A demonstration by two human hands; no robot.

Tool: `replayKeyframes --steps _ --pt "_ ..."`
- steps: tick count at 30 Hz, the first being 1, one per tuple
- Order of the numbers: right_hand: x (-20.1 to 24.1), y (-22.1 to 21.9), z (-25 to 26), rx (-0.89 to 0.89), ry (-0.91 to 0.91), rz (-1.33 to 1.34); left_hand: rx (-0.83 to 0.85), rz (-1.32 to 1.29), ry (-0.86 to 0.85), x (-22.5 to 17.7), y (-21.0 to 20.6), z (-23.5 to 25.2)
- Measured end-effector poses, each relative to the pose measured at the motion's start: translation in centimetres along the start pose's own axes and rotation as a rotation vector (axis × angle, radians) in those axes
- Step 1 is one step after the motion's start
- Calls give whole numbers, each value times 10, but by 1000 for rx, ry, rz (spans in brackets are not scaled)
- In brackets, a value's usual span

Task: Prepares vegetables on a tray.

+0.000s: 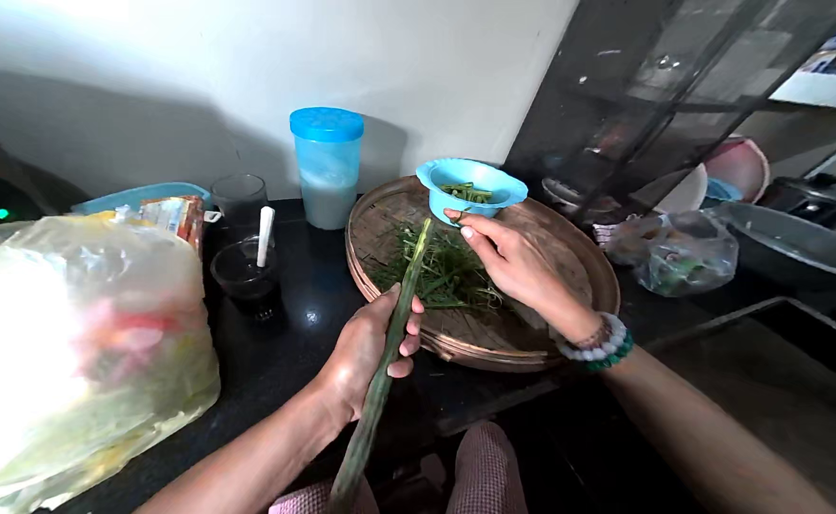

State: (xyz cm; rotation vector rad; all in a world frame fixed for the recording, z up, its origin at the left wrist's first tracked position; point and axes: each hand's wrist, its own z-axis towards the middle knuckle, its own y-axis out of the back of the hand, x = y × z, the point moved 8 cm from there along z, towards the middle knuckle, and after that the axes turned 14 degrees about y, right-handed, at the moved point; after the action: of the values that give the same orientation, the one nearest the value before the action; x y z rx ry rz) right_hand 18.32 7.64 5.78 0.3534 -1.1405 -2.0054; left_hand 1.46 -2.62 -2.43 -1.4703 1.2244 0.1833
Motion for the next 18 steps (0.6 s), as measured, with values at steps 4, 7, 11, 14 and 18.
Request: replayKeyframes --steps 4,7,11,14,18 --pt "62 -7 -18 16 146 2 -6 -79 2 -2 3 1" --pt "78 -19 -26 31 208 -51 -4 -83 20 -1 2 -1" --pt "59 -16 -17 20 154 -114 10 -44 39 4 -2 -1" --pt "40 -17 -8 66 87 -144 12 -42 52 6 -2 1" --pt "-12 -15 -2 103 -80 -63 27 20 56 9 -4 -3"
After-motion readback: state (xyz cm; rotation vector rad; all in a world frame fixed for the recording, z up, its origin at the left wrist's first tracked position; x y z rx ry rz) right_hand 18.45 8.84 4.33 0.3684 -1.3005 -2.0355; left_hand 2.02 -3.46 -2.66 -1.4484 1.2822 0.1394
